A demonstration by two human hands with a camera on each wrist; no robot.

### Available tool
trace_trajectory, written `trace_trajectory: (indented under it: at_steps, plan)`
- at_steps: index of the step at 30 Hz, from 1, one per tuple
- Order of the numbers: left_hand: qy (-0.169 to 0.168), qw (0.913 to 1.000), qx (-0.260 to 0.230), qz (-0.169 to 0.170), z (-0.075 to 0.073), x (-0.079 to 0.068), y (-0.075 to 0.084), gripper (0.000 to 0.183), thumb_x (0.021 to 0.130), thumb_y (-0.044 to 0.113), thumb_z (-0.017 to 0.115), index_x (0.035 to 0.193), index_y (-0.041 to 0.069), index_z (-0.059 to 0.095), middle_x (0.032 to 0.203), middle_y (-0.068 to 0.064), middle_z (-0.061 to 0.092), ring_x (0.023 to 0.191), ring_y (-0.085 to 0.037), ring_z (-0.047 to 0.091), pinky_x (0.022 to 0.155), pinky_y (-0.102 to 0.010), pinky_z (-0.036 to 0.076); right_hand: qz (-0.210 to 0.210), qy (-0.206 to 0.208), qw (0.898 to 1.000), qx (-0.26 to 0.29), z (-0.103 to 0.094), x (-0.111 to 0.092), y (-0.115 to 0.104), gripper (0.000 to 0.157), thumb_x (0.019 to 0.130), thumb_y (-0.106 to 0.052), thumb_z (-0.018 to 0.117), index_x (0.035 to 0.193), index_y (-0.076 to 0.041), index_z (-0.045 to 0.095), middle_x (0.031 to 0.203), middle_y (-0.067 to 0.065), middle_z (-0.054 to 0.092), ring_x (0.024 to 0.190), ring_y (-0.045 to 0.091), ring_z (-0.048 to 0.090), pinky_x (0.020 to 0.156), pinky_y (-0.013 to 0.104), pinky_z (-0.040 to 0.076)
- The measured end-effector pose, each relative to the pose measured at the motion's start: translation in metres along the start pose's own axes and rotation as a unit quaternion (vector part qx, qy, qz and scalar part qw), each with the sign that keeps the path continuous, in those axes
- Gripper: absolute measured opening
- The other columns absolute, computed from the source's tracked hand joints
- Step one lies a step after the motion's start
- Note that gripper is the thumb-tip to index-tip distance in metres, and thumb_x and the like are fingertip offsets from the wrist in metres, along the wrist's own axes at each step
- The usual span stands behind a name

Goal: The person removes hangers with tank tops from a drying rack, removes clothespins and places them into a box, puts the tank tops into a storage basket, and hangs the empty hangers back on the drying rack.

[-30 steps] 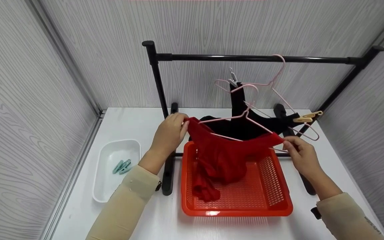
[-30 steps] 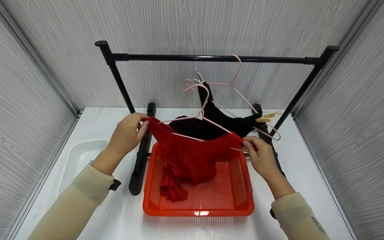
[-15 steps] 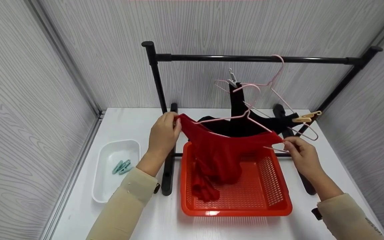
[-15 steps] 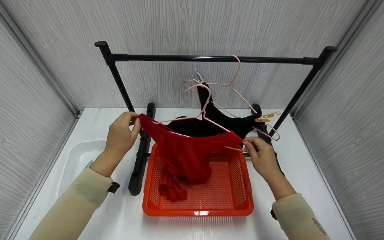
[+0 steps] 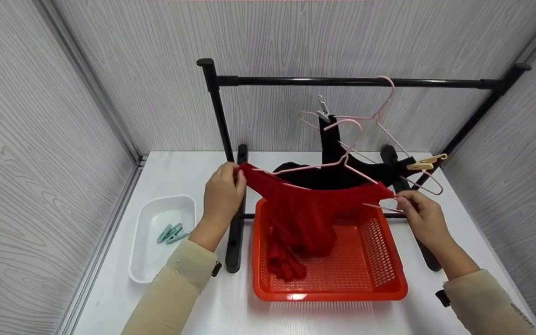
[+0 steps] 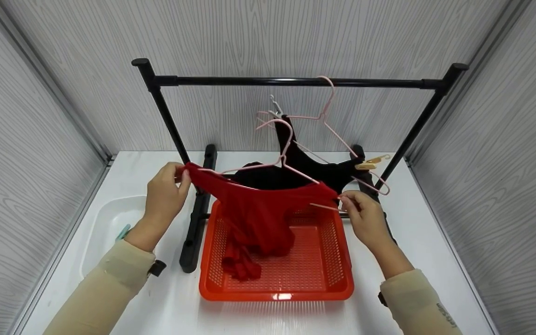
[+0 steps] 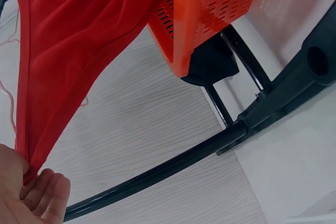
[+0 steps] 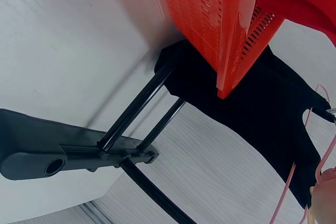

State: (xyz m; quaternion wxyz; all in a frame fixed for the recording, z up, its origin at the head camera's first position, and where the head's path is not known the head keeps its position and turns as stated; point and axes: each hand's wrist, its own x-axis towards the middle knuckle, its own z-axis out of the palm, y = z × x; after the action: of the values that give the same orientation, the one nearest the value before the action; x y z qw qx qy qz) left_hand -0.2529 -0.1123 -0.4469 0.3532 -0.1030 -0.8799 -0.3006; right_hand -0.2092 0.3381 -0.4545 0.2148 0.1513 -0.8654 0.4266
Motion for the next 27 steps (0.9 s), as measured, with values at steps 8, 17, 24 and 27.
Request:
trace_trajectory:
  at_steps: [8, 17, 24, 27]
  plan:
    - [-0.029, 0.999, 0.02, -0.027, 0.0, -0.005, -0.006, 0.013, 0.097, 0.011, 0.058, 0.094, 0.0, 0.064, 0.082, -0.013, 0.065, 0.073, -0.028, 0.064, 0.069, -0.041, 0.057, -0.004, 0.008, 1.0, 0.005, 0.0, 0.002, -0.002, 0.009, 0.097, 0.003, 0.06, 0.098, 0.003, 0.069, 0.077, 0.006, 0.061, 0.066, 0.006, 0.051, 0.058, 0.015, 0.04]
    - [-0.046, 0.9986, 0.02, -0.012, 0.004, -0.01, -0.006, 0.014, 0.098, 0.012, 0.057, 0.094, 0.0, 0.062, 0.083, -0.014, 0.065, 0.072, -0.028, 0.065, 0.068, -0.04, 0.058, 0.0, 0.024, 1.0, 0.007, 0.0, 0.003, -0.03, 0.008, 0.094, 0.011, 0.059, 0.096, 0.008, 0.066, 0.075, 0.017, 0.059, 0.065, 0.004, 0.048, 0.057, 0.012, 0.038]
    - [-0.049, 0.9987, 0.016, -0.002, 0.009, -0.016, -0.005, 0.012, 0.096, 0.011, 0.059, 0.093, 0.0, 0.063, 0.08, -0.012, 0.064, 0.069, -0.028, 0.063, 0.063, -0.041, 0.056, 0.005, 0.025, 1.0, 0.0, 0.002, 0.003, -0.007, 0.008, 0.094, 0.009, 0.06, 0.095, 0.006, 0.067, 0.075, 0.015, 0.06, 0.065, 0.004, 0.049, 0.057, 0.012, 0.038]
    - [-0.05, 0.9987, 0.013, 0.002, 0.012, -0.018, -0.004, 0.012, 0.095, 0.011, 0.06, 0.093, 0.0, 0.063, 0.08, -0.012, 0.064, 0.068, -0.028, 0.064, 0.062, -0.042, 0.055, 0.006, 0.02, 1.0, 0.0, 0.001, 0.003, -0.002, 0.009, 0.095, 0.006, 0.06, 0.096, 0.003, 0.068, 0.076, 0.012, 0.061, 0.066, 0.004, 0.051, 0.057, 0.012, 0.04]
